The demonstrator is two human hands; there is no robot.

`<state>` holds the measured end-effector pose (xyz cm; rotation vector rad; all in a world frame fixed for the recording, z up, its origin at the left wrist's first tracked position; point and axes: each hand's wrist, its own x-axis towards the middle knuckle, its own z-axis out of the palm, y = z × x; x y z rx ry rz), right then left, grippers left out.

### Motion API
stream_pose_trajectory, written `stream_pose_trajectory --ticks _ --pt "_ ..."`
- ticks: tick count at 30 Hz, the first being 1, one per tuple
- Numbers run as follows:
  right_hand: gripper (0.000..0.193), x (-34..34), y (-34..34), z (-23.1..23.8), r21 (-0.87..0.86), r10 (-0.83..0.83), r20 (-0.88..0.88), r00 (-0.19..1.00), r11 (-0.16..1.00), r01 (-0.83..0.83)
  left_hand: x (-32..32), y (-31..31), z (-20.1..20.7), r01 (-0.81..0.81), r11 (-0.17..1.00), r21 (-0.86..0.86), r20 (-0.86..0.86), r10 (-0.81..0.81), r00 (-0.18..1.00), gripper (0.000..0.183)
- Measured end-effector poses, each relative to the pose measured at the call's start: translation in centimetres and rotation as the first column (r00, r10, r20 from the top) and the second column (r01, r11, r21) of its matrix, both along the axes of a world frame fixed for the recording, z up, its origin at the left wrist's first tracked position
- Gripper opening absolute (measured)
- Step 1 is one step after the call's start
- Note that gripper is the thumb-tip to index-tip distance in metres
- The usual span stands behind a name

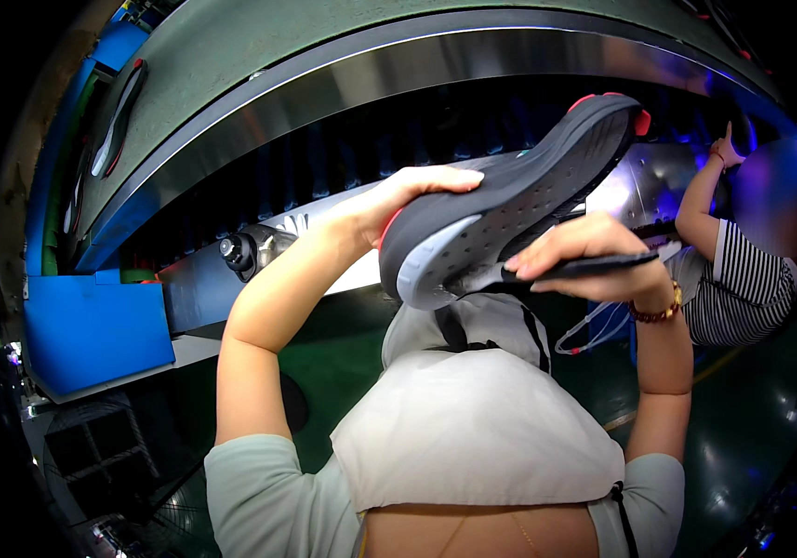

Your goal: The person repeatedly picks up shoe soles from a conveyor belt and uses a brush to apply a liquid substance to the bottom surface. They rotate each sole to cover different areas, then place it back on the belt. Another worker is visible in the background performing a similar task.

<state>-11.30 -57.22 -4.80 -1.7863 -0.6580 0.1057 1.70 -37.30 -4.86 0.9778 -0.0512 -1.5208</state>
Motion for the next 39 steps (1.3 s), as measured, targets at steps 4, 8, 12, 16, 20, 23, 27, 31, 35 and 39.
stream_pose_trajectory --ticks 4,8,12,16,20,23,27,31,35,39 --pt "0.018 -0.4 -0.9 1.0 0.007 0.096 0.003 0.995 0.995 -0.096 0.9 0.8 -0.7 -0.016 0.998 -0.060 -0.069 0.012 0.998 0.043" --pt "0.018 -0.2 -1.1 -0.1 -0.044 -0.110 -0.009 0.994 0.993 0.109 1.2 0.5 -0.5 -0.009 1.000 -0.021 -0.048 0.008 0.999 0.043" --pt "0.018 -1.0 -1.0 0.6 -0.091 0.036 0.006 0.999 0.995 -0.035 1.6 1.3 -0.6 -0.057 0.997 0.044 -0.006 0.057 0.998 0.041" --pt "0.016 -0.2 -2.1 -0.2 -0.107 -0.198 0.087 0.976 0.972 0.207 2.0 1.1 0.1 -0.065 0.993 0.103 -0.074 0.072 0.995 0.039" --pt "0.015 -1.1 -0.8 1.0 -0.278 -0.049 0.157 0.986 0.956 0.092 1.9 1.6 -0.3 -0.120 0.974 0.192 -0.005 0.123 0.992 0.032" --pt "0.016 -0.1 -2.4 0.7 -0.131 -0.091 0.142 0.986 0.985 0.110 2.4 2.4 -1.0 -0.139 0.975 0.173 -0.094 0.157 0.983 0.025" --pt "0.017 -0.6 -3.0 -0.5 -0.133 -0.111 0.055 0.992 0.984 0.117 2.5 2.6 -0.5 -0.109 0.977 0.183 -0.020 0.115 0.993 0.030" --pt "0.020 -0.7 -3.7 0.1 -0.076 -0.132 0.065 0.989 0.988 0.137 3.4 4.9 -2.5 -0.151 0.980 0.126 -0.093 0.163 0.982 0.029" --pt "0.018 -0.7 -4.4 -1.1 -0.079 -0.197 0.020 0.980 0.977 0.198 3.0 4.8 -2.0 -0.221 0.947 0.234 -0.017 0.232 0.973 0.028" --pt "0.016 -1.2 -5.0 -0.1 -0.085 -0.092 0.007 0.996 0.992 0.093 3.2 5.6 -2.1 -0.231 0.949 0.216 -0.038 0.245 0.969 0.031"
